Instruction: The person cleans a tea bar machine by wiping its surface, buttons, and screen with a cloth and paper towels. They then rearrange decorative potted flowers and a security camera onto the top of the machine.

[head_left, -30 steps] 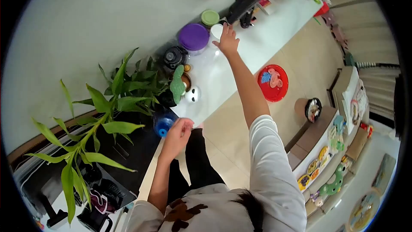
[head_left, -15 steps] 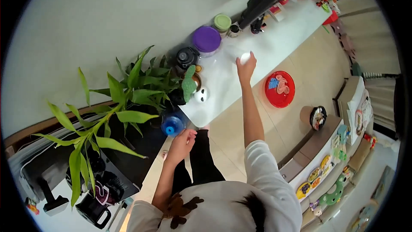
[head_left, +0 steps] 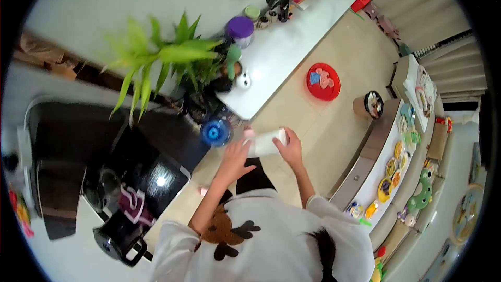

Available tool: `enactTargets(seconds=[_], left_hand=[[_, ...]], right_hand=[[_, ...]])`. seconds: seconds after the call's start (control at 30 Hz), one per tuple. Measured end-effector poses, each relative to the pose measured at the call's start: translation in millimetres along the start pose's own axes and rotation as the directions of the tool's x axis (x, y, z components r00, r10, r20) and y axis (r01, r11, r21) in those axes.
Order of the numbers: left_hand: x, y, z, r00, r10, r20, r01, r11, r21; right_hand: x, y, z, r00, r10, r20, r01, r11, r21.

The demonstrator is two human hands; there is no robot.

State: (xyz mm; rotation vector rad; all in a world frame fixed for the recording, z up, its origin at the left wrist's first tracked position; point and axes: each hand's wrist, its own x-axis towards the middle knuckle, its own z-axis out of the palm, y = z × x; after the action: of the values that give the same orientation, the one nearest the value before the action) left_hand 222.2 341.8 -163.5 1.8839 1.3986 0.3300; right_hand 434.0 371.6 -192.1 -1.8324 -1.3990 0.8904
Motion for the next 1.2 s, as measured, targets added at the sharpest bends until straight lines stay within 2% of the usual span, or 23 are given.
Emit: enactTargets(seconds=[0.07, 0.1, 0.17, 0.23, 0.3, 0.33, 0.37, 0.43, 0.47, 0.5, 0.57, 0.73, 0.77, 0.8, 0.83, 0.9, 0.93, 0.97, 1.03, 1.07, 1.1, 1.17, 1.2], left_hand=[[-40.9, 9.3, 6.8, 0.967, 0.166, -0.194, -0.170, 0.986, 0.001], [-64.6, 10.8, 3.1, 0.965, 0.164, -0.204, -0.167, 0.986, 0.002], [-111.9, 14.7, -14.1, 0.923, 0.162, -0.348, -0.165, 0.986, 0.021], [-163.3, 4.9, -34.8, 0.893, 0.127, -0.432, -0.127, 0.991, 0.030], [-214.3, -3.6, -56.4, 0.838, 0.036, -0.544, -0.078, 0.995, -0.054], [-237.9, -1.7, -68.2, 0.822, -0.115, -0.557, -0.031, 0.969, -0.246], [-258.2, -13.0, -62.3, 0.771, -0.236, -0.592, -0.045, 0.907, -0.420], [-292.7, -29.5, -59.1, 0.731, -0.431, -0.529, -0.127, 0.675, -0.726], [-306.1, -37.8, -54.0, 0.740, -0.494, -0.456, -0.253, 0.424, -0.870], [-317.1, -37.9, -53.4, 0.721, -0.502, -0.478, -0.273, 0.429, -0.861], [-335.6, -39.5, -51.0, 0.712, -0.610, -0.347, -0.323, 0.154, -0.934], [-360.1, -34.5, -55.8, 0.733, -0.582, -0.351, -0.358, 0.109, -0.927], [-361.1, -43.8, -47.5, 0.772, -0.578, -0.264, -0.335, -0.016, -0.942], [-363.6, -45.9, -47.1, 0.810, -0.560, -0.175, -0.301, -0.141, -0.943], [-365.7, -48.4, -47.1, 0.810, -0.559, -0.179, -0.303, -0.137, -0.943], [-363.9, -51.6, -50.3, 0.846, -0.526, -0.087, -0.266, -0.276, -0.923], [-358.6, -55.7, -48.3, 0.839, -0.531, -0.118, -0.291, -0.257, -0.921], [-356.1, -58.2, -48.5, 0.844, -0.522, -0.123, -0.294, -0.257, -0.921], [-352.0, -61.9, -53.3, 0.869, -0.493, -0.035, -0.199, -0.283, -0.938], [-348.8, -63.6, -54.3, 0.873, -0.487, -0.035, -0.193, -0.277, -0.941], [-346.0, -68.4, -52.0, 0.875, -0.483, -0.032, -0.187, -0.275, -0.943], [-334.9, -82.3, -44.7, 0.896, -0.417, -0.151, -0.221, -0.125, -0.967], [-326.7, -85.1, -41.2, 0.860, -0.481, -0.169, -0.255, -0.118, -0.960]], right_hand=[[-30.2, -52.6, 0.0, 0.981, -0.082, 0.174, 0.092, 0.995, -0.050], [-50.0, -71.6, -0.3, 0.980, -0.092, 0.179, 0.102, 0.993, -0.050], [-90.7, -105.7, 4.2, 0.921, 0.158, 0.356, -0.221, 0.965, 0.143], [-132.7, -130.4, 23.7, 0.910, 0.067, 0.409, -0.138, 0.979, 0.147], [-168.3, -146.2, 53.8, 0.858, -0.294, 0.421, 0.075, 0.883, 0.464], [-184.6, -169.9, 56.7, 0.767, -0.181, 0.616, -0.304, 0.743, 0.596], [-199.2, -184.2, 69.2, 0.742, -0.169, 0.649, -0.407, 0.656, 0.636], [-223.9, -193.0, 98.4, 0.679, -0.366, 0.636, 0.007, 0.870, 0.493], [-233.5, -195.5, 110.1, 0.625, -0.366, 0.690, 0.122, 0.918, 0.377], [-247.4, -199.1, 119.0, 0.578, -0.360, 0.732, 0.080, 0.918, 0.388], [-265.5, -197.5, 136.2, 0.571, -0.409, 0.711, 0.062, 0.886, 0.460], [-278.6, -218.0, 134.3, 0.545, -0.428, 0.721, 0.233, 0.904, 0.360], [-277.7, -219.3, 133.6, 0.556, -0.416, 0.719, 0.298, 0.908, 0.295], [-275.7, -221.5, 131.0, 0.512, -0.530, 0.676, 0.453, 0.835, 0.312], [-277.0, -221.3, 131.0, 0.511, -0.534, 0.673, 0.455, 0.833, 0.315], [-279.4, -226.4, 129.6, 0.469, -0.784, 0.407, 0.630, 0.620, 0.468], [-283.3, -235.4, 119.6, 0.487, -0.751, 0.445, 0.496, 0.657, 0.568], [-285.6, -235.6, 117.1, 0.486, -0.755, 0.440, 0.505, 0.654, 0.564], [-294.1, -236.6, 113.2, 0.601, -0.649, 0.466, 0.171, 0.675, 0.718], [-299.8, -237.9, 108.1, 0.612, -0.544, 0.574, -0.038, 0.705, 0.708], [-304.6, -235.7, 111.1, 0.618, -0.543, 0.569, -0.036, 0.703, 0.710], [-315.7, -232.9, 123.1, 0.669, -0.455, 0.588, -0.312, 0.546, 0.777], [-327.7, -239.7, 122.1, 0.675, -0.470, 0.569, -0.301, 0.528, 0.794]])
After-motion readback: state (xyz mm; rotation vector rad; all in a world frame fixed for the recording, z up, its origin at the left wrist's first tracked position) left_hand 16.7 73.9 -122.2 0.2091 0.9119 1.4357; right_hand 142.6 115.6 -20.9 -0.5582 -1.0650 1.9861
